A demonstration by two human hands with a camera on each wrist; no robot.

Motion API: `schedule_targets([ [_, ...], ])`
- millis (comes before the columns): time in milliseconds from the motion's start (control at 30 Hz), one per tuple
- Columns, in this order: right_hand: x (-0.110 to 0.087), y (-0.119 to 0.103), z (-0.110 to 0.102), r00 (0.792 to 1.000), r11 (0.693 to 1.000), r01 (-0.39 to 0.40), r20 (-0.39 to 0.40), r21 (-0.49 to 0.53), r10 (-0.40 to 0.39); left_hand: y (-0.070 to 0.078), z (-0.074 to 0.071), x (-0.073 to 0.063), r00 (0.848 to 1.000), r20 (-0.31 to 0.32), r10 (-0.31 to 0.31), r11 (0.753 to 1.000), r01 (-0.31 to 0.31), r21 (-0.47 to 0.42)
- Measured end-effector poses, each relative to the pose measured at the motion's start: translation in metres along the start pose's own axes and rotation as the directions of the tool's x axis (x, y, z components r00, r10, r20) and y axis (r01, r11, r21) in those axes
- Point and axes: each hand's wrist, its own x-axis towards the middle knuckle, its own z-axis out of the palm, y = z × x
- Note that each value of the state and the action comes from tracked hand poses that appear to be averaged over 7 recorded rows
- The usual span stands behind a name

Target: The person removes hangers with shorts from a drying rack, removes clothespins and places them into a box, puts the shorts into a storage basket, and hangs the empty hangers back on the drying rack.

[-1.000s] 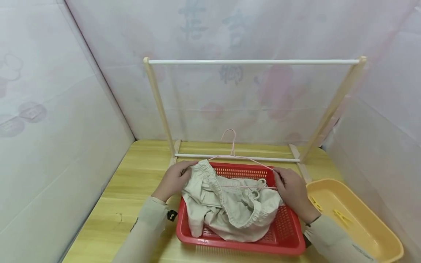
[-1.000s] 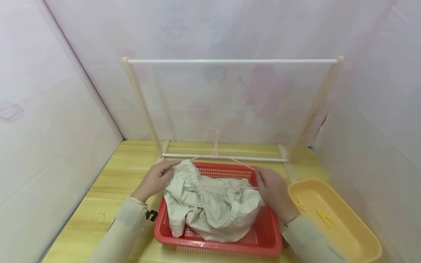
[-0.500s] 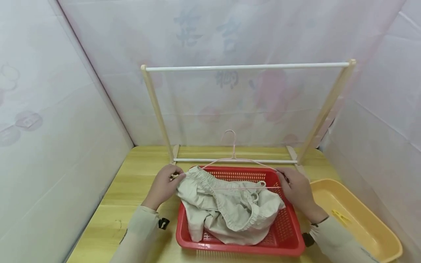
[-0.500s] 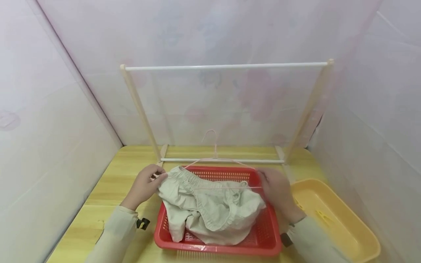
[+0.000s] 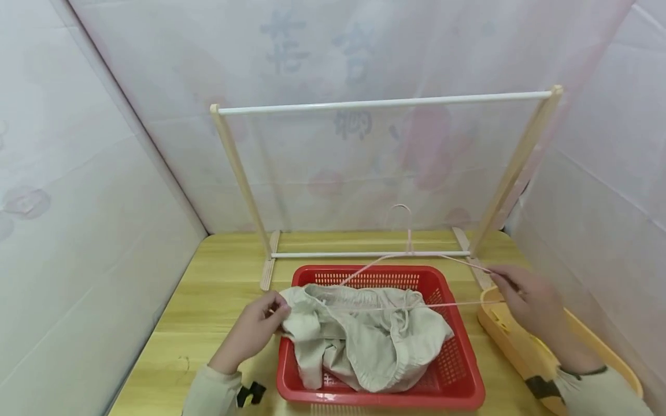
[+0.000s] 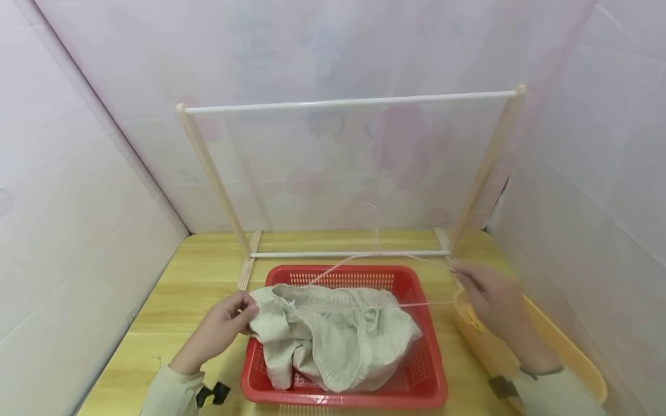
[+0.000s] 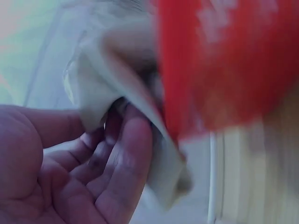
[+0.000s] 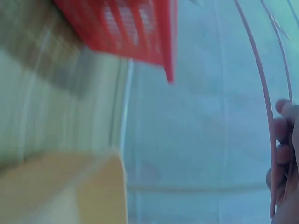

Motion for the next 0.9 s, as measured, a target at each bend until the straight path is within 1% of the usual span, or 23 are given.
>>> schedule_targets([
  [33, -0.003, 0.003, -0.008, 0.999, 1.0, -0.029, 0.013, -0.003, 0.029, 0.001, 0.003, -0.004, 0.999, 0.032, 0.007, 1.0, -0.006, -0.011],
  [100, -0.009, 0.008, -0.022, 0.992, 0.992, -0.121, 0.046, 0.04, 0.119, 0.005, 0.008, -0.011, 0.996, 0.088, 0.026, 1.0, -0.026, -0.003],
  [167, -0.015, 0.012, -0.034, 0.976, 0.971, -0.215, 0.048, 0.105, 0.211, 0.008, 0.013, -0.015, 0.989, 0.135, 0.056, 0.998, -0.06, 0.024],
  [233, -0.021, 0.015, -0.041, 0.959, 0.946, -0.283, 0.02, 0.16, 0.284, 0.012, 0.018, -0.017, 0.977, 0.193, 0.088, 0.994, -0.1, 0.049],
  [267, -0.022, 0.017, -0.042, 0.952, 0.929, -0.299, 0.006, 0.219, 0.305, 0.014, 0.022, -0.017, 0.966, 0.235, 0.106, 0.991, -0.122, 0.052],
  [300, -0.024, 0.018, -0.042, 0.946, 0.915, -0.316, 0.005, 0.253, 0.325, 0.016, 0.025, -0.016, 0.952, 0.282, 0.123, 0.988, -0.143, 0.054],
  [367, -0.025, 0.017, -0.039, 0.93, 0.902, -0.361, 0.024, 0.237, 0.366, 0.019, 0.034, -0.013, 0.914, 0.377, 0.148, 0.981, -0.183, 0.06],
  [467, -0.026, 0.01, -0.027, 0.931, 0.883, -0.36, 0.063, 0.3, 0.358, 0.022, 0.046, -0.004, 0.858, 0.479, 0.185, 0.965, -0.252, 0.078],
  [500, -0.028, 0.005, -0.022, 0.925, 0.876, -0.377, 0.081, 0.301, 0.37, 0.023, 0.046, -0.002, 0.847, 0.497, 0.191, 0.959, -0.269, 0.09],
  [533, -0.028, 0.0, -0.017, 0.926, 0.873, -0.376, 0.083, 0.31, 0.369, 0.023, 0.045, -0.001, 0.841, 0.501, 0.202, 0.952, -0.289, 0.103],
  [567, -0.029, -0.005, -0.01, 0.928, 0.863, -0.367, 0.078, 0.347, 0.364, 0.023, 0.041, 0.0, 0.843, 0.493, 0.214, 0.95, -0.298, 0.098],
  [600, -0.03, -0.01, -0.004, 0.927, 0.848, -0.368, 0.077, 0.381, 0.367, 0.022, 0.034, 0.0, 0.855, 0.466, 0.226, 0.947, -0.305, 0.1],
  [633, -0.031, -0.015, 0.002, 0.921, 0.841, -0.38, 0.075, 0.384, 0.382, 0.02, 0.027, 0.0, 0.877, 0.421, 0.233, 0.947, -0.302, 0.105],
  [667, -0.031, -0.02, 0.009, 0.912, 0.831, -0.397, 0.07, 0.389, 0.404, 0.017, 0.019, -0.001, 0.904, 0.359, 0.231, 0.951, -0.288, 0.113],
  [700, -0.031, -0.025, 0.015, 0.902, 0.82, -0.414, 0.061, 0.396, 0.427, 0.013, 0.011, 0.0, 0.934, 0.279, 0.222, 0.958, -0.263, 0.119],
  [733, -0.031, -0.028, 0.021, 0.895, 0.812, -0.426, 0.051, 0.398, 0.444, 0.009, 0.005, 0.001, 0.959, 0.19, 0.211, 0.965, -0.236, 0.119],
  [767, -0.031, -0.031, 0.027, 0.884, 0.803, -0.439, 0.038, 0.403, 0.465, 0.005, 0.0, 0.003, 0.975, 0.102, 0.197, 0.973, -0.207, 0.106],
  [800, -0.031, -0.033, 0.033, 0.876, 0.797, -0.449, 0.022, 0.405, 0.482, 0.0, -0.003, 0.005, 0.984, 0.018, 0.178, 0.978, -0.179, 0.109],
  [833, -0.032, -0.035, 0.039, 0.87, 0.794, -0.452, 0.006, 0.405, 0.492, -0.005, -0.004, 0.007, 0.986, -0.047, 0.161, 0.983, -0.156, 0.098],
  [867, -0.031, -0.037, 0.045, 0.865, 0.792, -0.456, -0.008, 0.407, 0.502, -0.01, -0.003, 0.01, 0.985, -0.094, 0.144, 0.987, -0.137, 0.083],
  [900, -0.032, -0.039, 0.051, 0.861, 0.792, -0.458, -0.021, 0.404, 0.509, -0.015, -0.001, 0.014, 0.983, -0.126, 0.136, 0.989, -0.128, 0.073],
])
